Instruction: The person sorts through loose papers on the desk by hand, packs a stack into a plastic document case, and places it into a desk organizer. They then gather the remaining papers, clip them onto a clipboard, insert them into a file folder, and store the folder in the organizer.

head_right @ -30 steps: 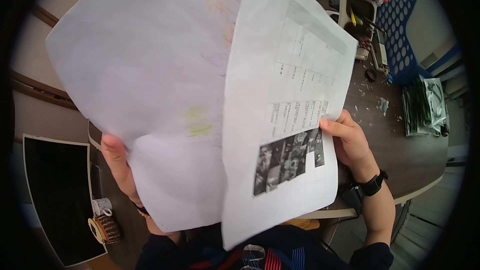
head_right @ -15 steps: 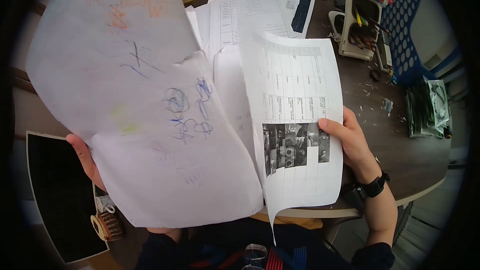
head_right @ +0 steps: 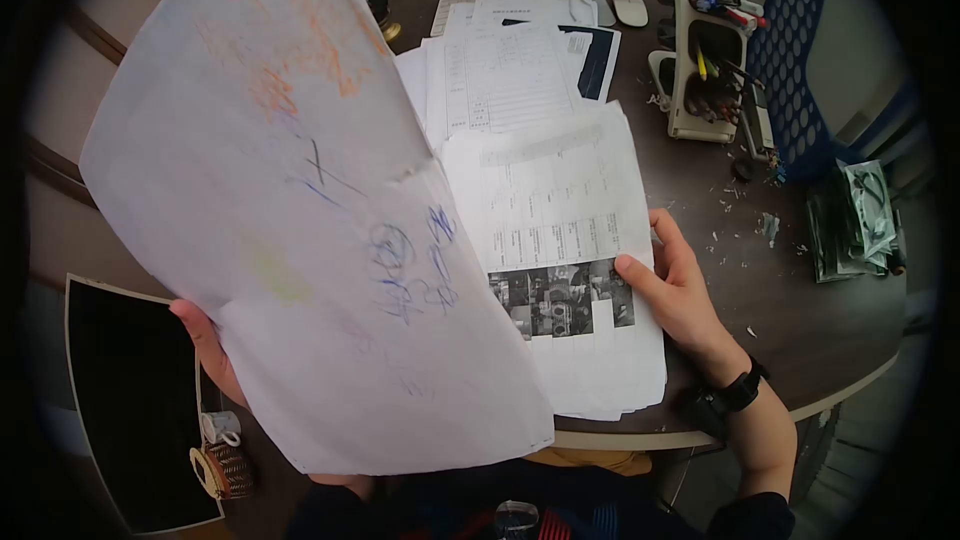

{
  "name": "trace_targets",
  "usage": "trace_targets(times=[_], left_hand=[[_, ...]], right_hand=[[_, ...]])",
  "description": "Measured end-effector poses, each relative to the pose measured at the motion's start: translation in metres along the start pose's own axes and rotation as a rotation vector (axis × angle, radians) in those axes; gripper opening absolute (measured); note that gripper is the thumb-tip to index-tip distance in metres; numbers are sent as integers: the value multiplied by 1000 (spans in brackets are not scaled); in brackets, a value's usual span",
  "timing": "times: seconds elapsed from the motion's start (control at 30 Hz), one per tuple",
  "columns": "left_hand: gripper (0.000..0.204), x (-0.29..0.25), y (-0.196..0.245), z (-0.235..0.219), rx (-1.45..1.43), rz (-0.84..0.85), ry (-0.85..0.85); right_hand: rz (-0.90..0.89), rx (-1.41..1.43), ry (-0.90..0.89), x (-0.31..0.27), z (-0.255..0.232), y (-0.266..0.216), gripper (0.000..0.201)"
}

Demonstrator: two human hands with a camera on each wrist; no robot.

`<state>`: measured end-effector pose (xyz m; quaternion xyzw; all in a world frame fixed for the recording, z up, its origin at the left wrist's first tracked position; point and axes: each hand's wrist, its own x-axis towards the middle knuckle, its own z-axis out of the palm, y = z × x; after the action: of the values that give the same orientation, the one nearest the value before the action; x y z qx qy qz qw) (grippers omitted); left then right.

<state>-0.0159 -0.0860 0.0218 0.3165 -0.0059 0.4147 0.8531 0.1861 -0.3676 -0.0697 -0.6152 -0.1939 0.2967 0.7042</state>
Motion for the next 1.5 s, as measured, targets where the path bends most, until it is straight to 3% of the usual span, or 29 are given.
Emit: trace_targets(times=[0.13,0.23,0.37,0.4,0.5,0.57,0.77,0.8,0.83,0.9,0.93,0.97,1.03,1.07,1.13,1.2,1.23,1.3,1.33,1.37,1.43,1.5], left_hand=[[61,-11,-12,5,105,-3,120],[63,-13,-19,4,253,38,153],[64,-15,-26,-1,424,125,153],[64,-16,-26,-2,421,125,150],[66,-14,-25,-3,605,156,62],[59,-13,-28,-2,758,388,23],[32,2,-18,10,1007,530,-176],[17,7,-21,3,1118,689,-135],[11,6,-19,6,1131,679,-68],[13,26,-10,-14,1094,900,-493],[18,29,-19,5,1122,1041,-570],[18,24,-15,0,1117,1021,-580],[30,13,-1,-17,800,147,-378],[30,16,-3,-23,799,122,-379],[34,21,-13,-29,1215,1004,-897],[34,16,-22,-20,1253,1033,-934],[35,12,-25,-17,1291,1082,-970],[32,5,-26,-43,1279,994,-1007],[33,-2,-23,-63,1280,915,-983],[35,-11,-18,-81,1283,833,-960],[38,-16,-16,-91,1288,730,-950],[41,-17,-18,-86,1320,679,-904]], right_hand=[[-9,57,9,-4,9,-13,69],[-3,17,-4,-5,8,-16,67],[-45,-68,-37,-4,3,-7,42],[-98,-74,-7,-3,4,-3,27],[-7,-72,-63,-6,1,-8,22],[-12,-90,-59,-6,1,-11,18],[11,-206,-111,-8,-3,-19,17],[4,-207,-102,-9,-3,-20,17],[-19,-200,-89,-10,0,-22,19],[-56,-180,-51,-15,3,-25,25],[-82,-160,-77,-13,-1,-19,32],[-70,-154,-61,-12,-3,-18,32],[-2,58,-182,-7,-9,-14,37],[-7,-11,-196,0,-28,21,40],[28,-37,-83,-9,-27,30,41],[63,-64,25,-10,-24,33,43],[145,181,63,-5,-25,31,46],[309,672,148,2,-32,25,53],[295,1232,-505,-11,-32,-4,60],[313,1260,-483,-20,-22,-21,60],[296,128,167,-21,1,-38,62],[319,591,-330,-7,-37,6,57]])
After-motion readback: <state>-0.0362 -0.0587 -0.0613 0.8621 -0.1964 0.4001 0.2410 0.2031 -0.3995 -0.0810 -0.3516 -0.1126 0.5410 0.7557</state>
